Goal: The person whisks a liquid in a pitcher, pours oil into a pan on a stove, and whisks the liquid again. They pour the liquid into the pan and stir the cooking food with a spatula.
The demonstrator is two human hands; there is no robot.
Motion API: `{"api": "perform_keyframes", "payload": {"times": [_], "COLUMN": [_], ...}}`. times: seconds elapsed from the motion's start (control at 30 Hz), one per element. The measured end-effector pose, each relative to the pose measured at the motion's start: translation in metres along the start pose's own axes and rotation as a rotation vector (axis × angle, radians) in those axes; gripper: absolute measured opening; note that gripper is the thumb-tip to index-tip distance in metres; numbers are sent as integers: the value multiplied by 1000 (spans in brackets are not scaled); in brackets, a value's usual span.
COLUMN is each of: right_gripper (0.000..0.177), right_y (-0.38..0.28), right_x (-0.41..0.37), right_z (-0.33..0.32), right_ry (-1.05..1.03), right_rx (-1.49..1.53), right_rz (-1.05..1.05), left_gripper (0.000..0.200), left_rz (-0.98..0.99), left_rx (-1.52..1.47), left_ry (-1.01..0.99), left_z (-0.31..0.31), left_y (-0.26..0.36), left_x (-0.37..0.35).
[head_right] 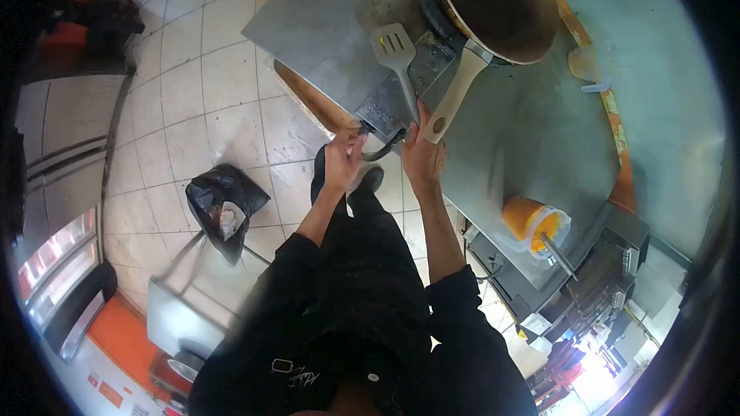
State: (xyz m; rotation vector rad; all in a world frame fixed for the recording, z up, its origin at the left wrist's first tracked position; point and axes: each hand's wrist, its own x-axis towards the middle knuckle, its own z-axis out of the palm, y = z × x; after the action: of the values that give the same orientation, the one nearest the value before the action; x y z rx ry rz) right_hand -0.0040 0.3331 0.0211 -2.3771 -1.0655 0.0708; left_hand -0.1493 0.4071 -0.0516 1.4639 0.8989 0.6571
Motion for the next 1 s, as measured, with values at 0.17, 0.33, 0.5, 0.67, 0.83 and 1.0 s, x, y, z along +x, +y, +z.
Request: {"api": "perform_keyframes", "payload": {"times": [0.17,0.33,0.5,0.67,0.83,1.0], "right_gripper": [47,44,41,35,49,54], "right_y": [21,41,74,78,78,61], "right_x": [-7,-4,-5,0,2,-3], "right_z": [-4,-19,-33,-39,-44,-77], "right_ry": [-27,-93,-145,-169,-113,-91], "right_rx": [45,-81,-165,-175,-199,-138], "right_rz": [-13,-118,-174,-170,-259,-280], "left_gripper": [29,30,33,39,49,46], "left_rz": [-183,-522,-706,-661,-523,-623], "left_rx": [-254,-581,-805,-655,-445,-550], "left_ry": [40,65,12,33,92,63], "left_z": [17,18,10,11,19,20], "left_y": [-27,-12,-18,-7,2,-4], "left_x": [-1,5,12,6,-3,3]}}
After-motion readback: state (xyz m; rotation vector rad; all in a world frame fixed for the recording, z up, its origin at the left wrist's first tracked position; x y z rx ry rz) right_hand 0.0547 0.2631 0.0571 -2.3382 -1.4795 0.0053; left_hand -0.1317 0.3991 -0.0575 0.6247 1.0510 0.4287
